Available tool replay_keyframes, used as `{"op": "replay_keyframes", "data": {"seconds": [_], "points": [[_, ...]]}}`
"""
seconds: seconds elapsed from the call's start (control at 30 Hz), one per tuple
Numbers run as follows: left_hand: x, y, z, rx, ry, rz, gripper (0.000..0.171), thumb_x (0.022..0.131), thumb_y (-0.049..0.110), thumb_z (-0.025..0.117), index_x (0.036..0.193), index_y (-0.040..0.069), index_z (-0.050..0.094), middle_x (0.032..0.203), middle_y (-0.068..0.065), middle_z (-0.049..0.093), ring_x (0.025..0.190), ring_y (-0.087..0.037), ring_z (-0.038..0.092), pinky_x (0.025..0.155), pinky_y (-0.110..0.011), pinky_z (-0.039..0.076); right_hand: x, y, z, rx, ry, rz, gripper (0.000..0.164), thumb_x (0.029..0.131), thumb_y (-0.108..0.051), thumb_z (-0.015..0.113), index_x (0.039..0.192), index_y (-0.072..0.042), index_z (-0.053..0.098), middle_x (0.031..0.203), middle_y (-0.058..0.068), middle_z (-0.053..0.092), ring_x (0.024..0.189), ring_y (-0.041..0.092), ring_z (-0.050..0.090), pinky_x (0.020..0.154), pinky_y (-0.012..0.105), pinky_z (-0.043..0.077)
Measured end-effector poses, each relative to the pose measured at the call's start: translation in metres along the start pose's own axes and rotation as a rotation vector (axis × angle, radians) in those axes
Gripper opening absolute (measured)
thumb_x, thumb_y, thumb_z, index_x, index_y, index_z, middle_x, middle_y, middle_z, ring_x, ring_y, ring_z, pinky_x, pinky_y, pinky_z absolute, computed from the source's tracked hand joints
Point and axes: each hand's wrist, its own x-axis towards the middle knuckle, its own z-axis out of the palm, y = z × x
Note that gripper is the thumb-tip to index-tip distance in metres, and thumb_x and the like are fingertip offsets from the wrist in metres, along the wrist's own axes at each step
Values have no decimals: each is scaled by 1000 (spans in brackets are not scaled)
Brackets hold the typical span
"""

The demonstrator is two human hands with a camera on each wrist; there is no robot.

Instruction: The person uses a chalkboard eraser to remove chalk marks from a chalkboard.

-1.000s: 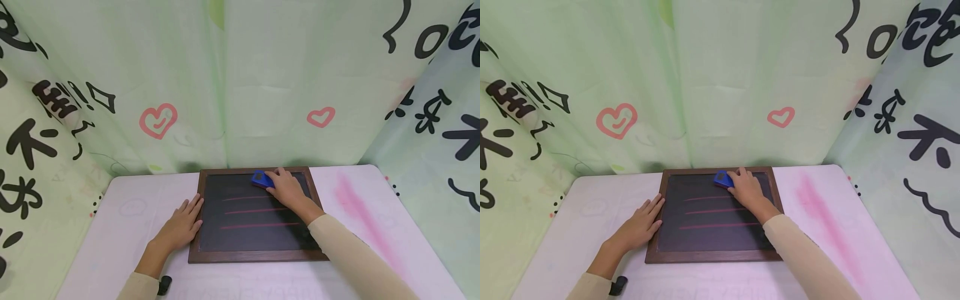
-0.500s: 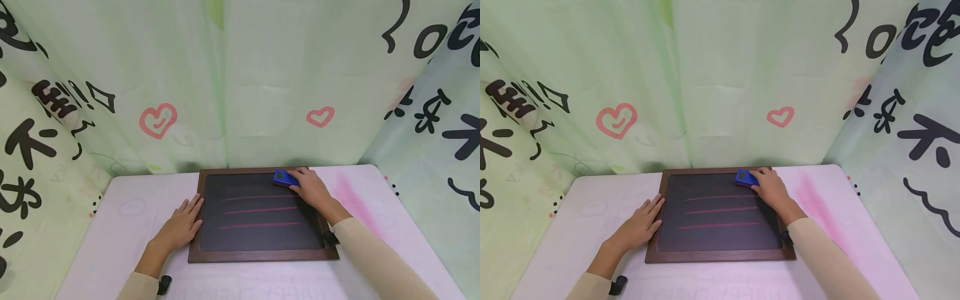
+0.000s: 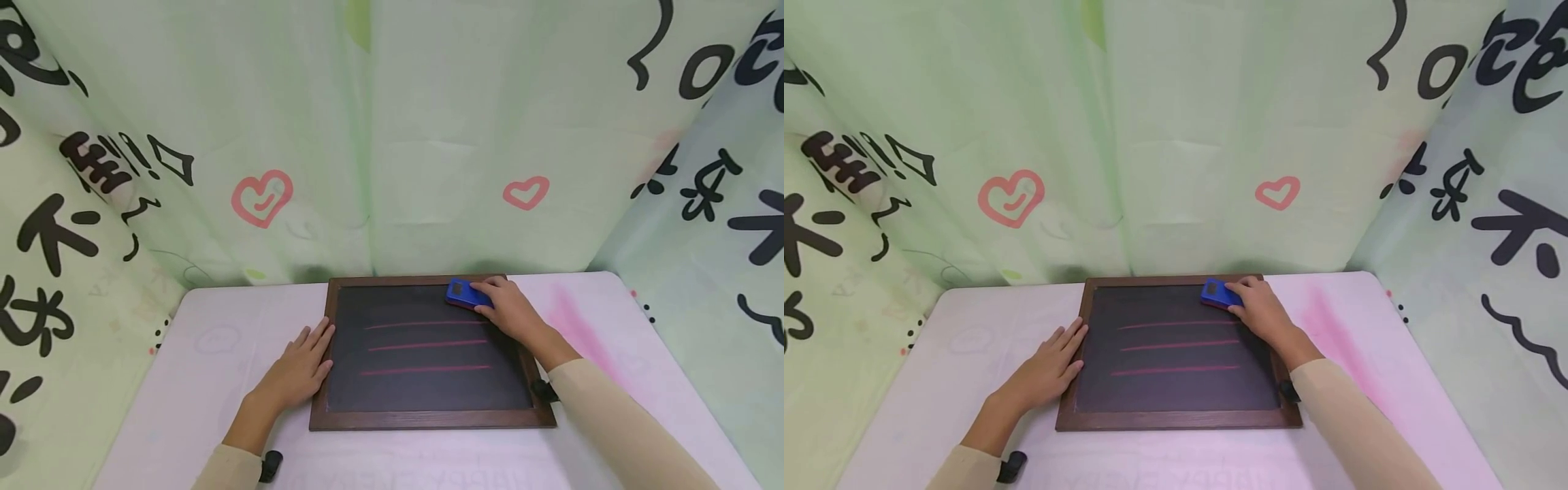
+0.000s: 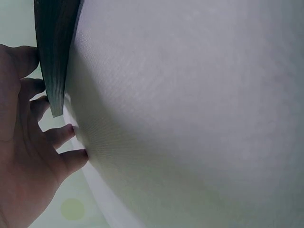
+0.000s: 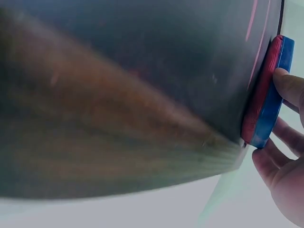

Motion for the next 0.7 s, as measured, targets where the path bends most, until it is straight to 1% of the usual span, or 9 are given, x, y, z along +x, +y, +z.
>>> {"op": "replay_keyframes", "data": {"seconds": [0.2, 0.33, 0.53, 0.7], "points": [[0, 1, 1, 2, 8, 4, 64, 110, 33, 46, 165, 9, 23, 174, -10, 16, 155, -47, 23, 117, -71, 30, 6, -8, 8, 3, 7, -6, 50, 94, -16, 77, 139, 0, 63, 130, 27, 61, 120, 47, 58, 103, 60, 47], [1, 0, 1, 4, 16, 8, 64, 110, 33, 45, 165, 9, 23, 174, -10, 16, 155, -47, 23, 117, -71, 31, 15, -19, 12, 14, -16, 2, 51, 95, -17, 76, 142, -2, 62, 133, 26, 60, 122, 46, 58, 104, 60, 46], [0, 0, -1, 9, -9, -7, 65, 110, 33, 45, 165, 8, 22, 174, -10, 15, 156, -47, 22, 117, -70, 30, 32, -44, 20, 33, -81, -14, 53, 97, -20, 74, 145, -4, 60, 135, 23, 59, 125, 43, 57, 106, 58, 47], [-1, 2, -1, 2, -10, -13, 65, 110, 33, 46, 165, 9, 22, 174, -9, 15, 156, -47, 22, 118, -70, 29, 50, -67, 29, 16, -129, -38, 54, 97, -22, 74, 146, -6, 59, 136, 20, 60, 127, 40, 56, 108, 54, 47]]}}
